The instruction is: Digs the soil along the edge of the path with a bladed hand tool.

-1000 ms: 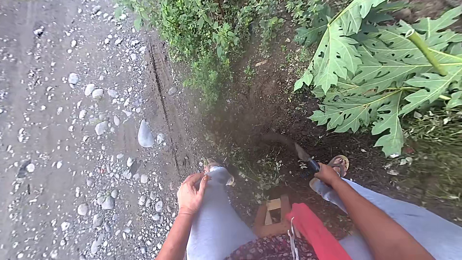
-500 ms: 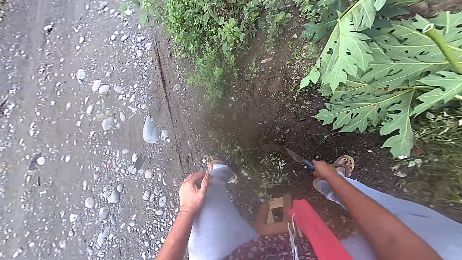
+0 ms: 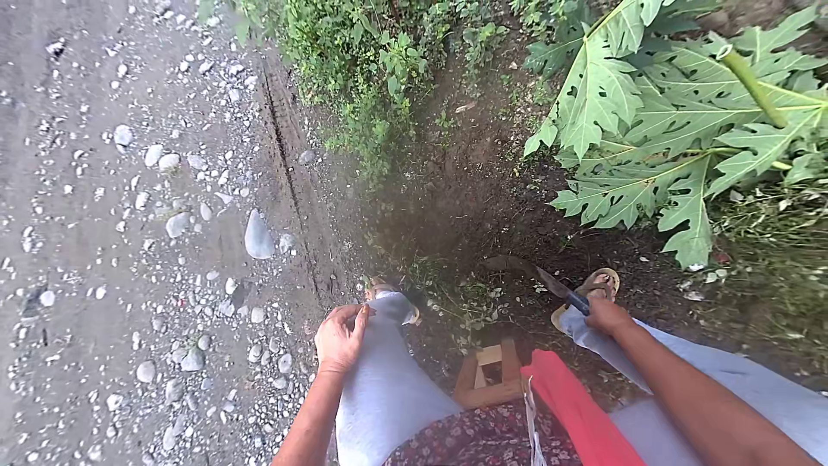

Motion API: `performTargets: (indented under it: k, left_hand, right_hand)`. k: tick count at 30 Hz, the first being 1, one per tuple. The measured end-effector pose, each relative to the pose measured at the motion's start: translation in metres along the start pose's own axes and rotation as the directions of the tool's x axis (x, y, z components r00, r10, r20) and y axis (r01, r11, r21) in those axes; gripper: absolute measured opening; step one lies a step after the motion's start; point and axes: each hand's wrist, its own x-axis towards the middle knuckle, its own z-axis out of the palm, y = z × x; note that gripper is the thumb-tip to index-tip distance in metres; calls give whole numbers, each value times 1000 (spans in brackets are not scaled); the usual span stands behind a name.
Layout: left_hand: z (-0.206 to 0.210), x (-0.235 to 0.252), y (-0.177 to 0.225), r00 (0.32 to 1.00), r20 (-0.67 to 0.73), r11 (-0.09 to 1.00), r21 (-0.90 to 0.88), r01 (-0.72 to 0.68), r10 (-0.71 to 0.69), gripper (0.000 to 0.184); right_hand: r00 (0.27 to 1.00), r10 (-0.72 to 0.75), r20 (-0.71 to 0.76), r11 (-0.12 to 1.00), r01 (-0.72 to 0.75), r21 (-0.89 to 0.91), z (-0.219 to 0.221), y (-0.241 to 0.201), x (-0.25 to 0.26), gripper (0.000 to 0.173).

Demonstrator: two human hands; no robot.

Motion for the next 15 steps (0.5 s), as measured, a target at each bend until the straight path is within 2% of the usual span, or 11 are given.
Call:
performTargets:
  k: [2,4,6,7,11,13,15]
  left_hand:
    - [-2,-1,0,1000,2,1000,-2,3,-3,54]
    - [-3,-3,-2,1000,-6,1000,-15,5,-5,53]
    - [-3,-5,-5,1000,-8,1000,-26,13,-13,53]
    - [-4,-6,-6,1000,-8,999,-30,19,-19,53]
    - [-7,-9,-12,999,-19,998,-50,38,-39,52]
    - [-8,-11,-15,998,-17,997,-51,61,-62,52]
    - [-7,-13,-19,996,-32,995,-57,79,-81,52]
  right_hand:
    - [998,-42,-47,998,43,37,-17,-10,-8,56]
    - [982,-169,-79,966,181,185,-26,-28,-18,59]
    - [946,-305,-108,888,324,326,-32,-62,-31,64]
    - [926,-354,-130,864,378,334,-37,-86,-37,65]
    - [856,-502,-119,854,513,85,-50,-205,-47,64]
    - [833,-550,-63,835,547,-61,-44,-270,-48,65]
    - [803,-595,-31,791,579,-198,-28,-326,-47,59]
